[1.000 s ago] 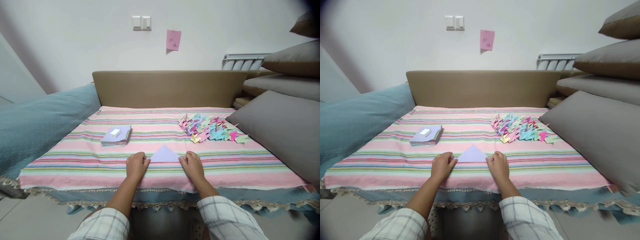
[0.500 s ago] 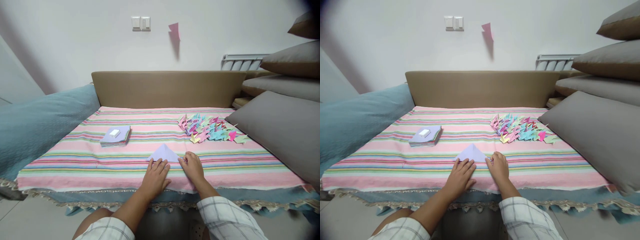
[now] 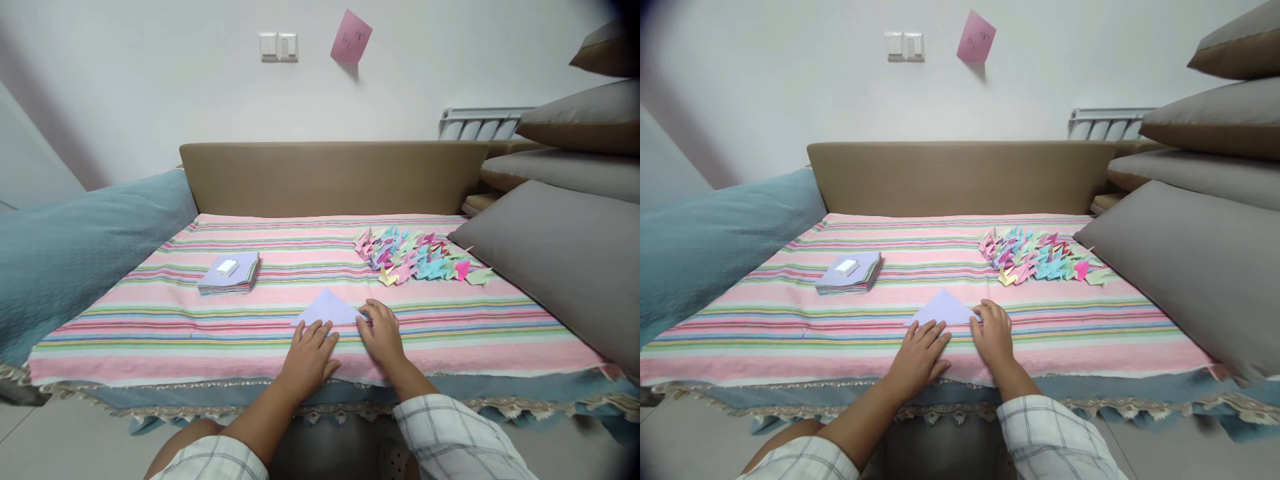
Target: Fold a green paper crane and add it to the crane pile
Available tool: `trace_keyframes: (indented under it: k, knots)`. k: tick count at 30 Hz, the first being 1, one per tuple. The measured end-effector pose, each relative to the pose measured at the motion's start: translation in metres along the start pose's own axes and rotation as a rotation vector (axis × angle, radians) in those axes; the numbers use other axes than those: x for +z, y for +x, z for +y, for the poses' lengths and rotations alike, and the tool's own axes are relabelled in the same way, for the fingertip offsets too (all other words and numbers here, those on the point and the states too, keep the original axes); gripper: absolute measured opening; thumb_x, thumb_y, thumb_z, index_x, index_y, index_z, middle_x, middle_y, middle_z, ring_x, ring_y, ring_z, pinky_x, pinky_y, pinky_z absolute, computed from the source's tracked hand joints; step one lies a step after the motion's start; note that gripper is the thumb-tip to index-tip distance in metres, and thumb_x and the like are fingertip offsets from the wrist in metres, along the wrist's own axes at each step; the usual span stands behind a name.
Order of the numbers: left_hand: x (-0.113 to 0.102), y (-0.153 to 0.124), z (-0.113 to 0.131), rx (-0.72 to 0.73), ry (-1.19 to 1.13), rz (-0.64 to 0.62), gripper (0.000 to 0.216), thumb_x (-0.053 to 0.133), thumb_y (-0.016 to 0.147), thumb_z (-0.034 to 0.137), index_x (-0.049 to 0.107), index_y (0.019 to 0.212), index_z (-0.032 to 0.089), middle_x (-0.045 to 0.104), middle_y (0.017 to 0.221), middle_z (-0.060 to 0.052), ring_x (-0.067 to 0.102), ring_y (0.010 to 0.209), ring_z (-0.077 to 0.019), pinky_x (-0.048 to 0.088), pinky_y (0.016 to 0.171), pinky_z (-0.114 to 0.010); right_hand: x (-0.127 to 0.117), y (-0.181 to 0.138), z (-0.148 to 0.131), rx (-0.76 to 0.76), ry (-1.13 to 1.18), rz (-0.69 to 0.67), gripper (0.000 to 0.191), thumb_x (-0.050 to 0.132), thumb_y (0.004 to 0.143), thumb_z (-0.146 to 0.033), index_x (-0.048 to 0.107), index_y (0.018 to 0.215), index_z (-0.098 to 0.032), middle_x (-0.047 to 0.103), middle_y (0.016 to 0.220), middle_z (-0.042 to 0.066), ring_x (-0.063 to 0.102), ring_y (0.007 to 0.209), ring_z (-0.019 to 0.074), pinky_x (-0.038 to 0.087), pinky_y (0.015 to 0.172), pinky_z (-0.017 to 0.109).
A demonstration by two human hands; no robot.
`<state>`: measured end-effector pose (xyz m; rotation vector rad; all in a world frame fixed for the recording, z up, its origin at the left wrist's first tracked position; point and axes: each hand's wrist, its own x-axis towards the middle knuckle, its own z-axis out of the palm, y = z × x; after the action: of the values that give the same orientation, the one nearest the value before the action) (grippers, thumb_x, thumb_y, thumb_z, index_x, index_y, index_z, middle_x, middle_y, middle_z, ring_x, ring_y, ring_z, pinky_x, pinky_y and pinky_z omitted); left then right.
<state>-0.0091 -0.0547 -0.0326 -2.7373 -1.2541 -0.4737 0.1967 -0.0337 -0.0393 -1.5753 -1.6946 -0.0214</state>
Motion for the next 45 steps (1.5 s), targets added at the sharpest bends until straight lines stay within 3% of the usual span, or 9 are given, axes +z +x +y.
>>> trace_keyframes:
  k: [6,12,32,45]
  knots:
    - [-0.001,0.000,0.000,0.000,-0.004,-0.004,0.051,0.054,0.082,0.044,0.043,0.130,0.029,0.046,0.138,-0.007,0.036,0.127,-0.0278,0.022,0.107,-0.054,-0.008,-0.007,-0.023,-0.298,0.027,-0.192,0.026,0.045,0.086,-0.025,0.059,0.108,-0.026,0.059,0.121,0.005,0.045,0.115,0.0221,0.017,0.103,0.046]
    - [-0.003,0.001,0.001,-0.007,-0.010,-0.007,0.051,0.054,0.082,0.042,0.043,0.130,0.028,0.046,0.137,-0.008,0.037,0.127,-0.0276,0.021,0.107,-0.054,-0.005,-0.010,-0.026,-0.369,0.030,-0.295,0.040,0.045,0.084,-0.020,0.051,0.123,-0.028,0.065,0.112,0.004,0.048,0.114,0.0222,0.014,0.104,0.049]
    - [-0.006,0.001,0.001,-0.009,-0.027,-0.021,0.050,0.054,0.082,0.044,0.044,0.129,0.029,0.044,0.139,-0.006,0.036,0.128,-0.0279,0.021,0.107,-0.053,-0.018,0.002,-0.004,-0.119,0.093,-0.248,0.024,0.040,0.085,-0.021,0.063,0.091,-0.025,0.070,0.092,0.001,0.061,0.090,0.0171,0.025,0.097,0.040]
    - [-0.004,0.001,0.000,-0.007,-0.005,-0.009,0.050,0.052,0.083,0.047,0.045,0.128,0.028,0.044,0.139,-0.005,0.036,0.128,-0.0267,0.021,0.107,-0.052,-0.026,0.008,0.006,0.086,-0.106,-0.199,0.024,0.042,0.084,-0.020,0.065,0.089,-0.022,0.069,0.079,0.001,0.059,0.083,0.0171,0.026,0.094,0.035]
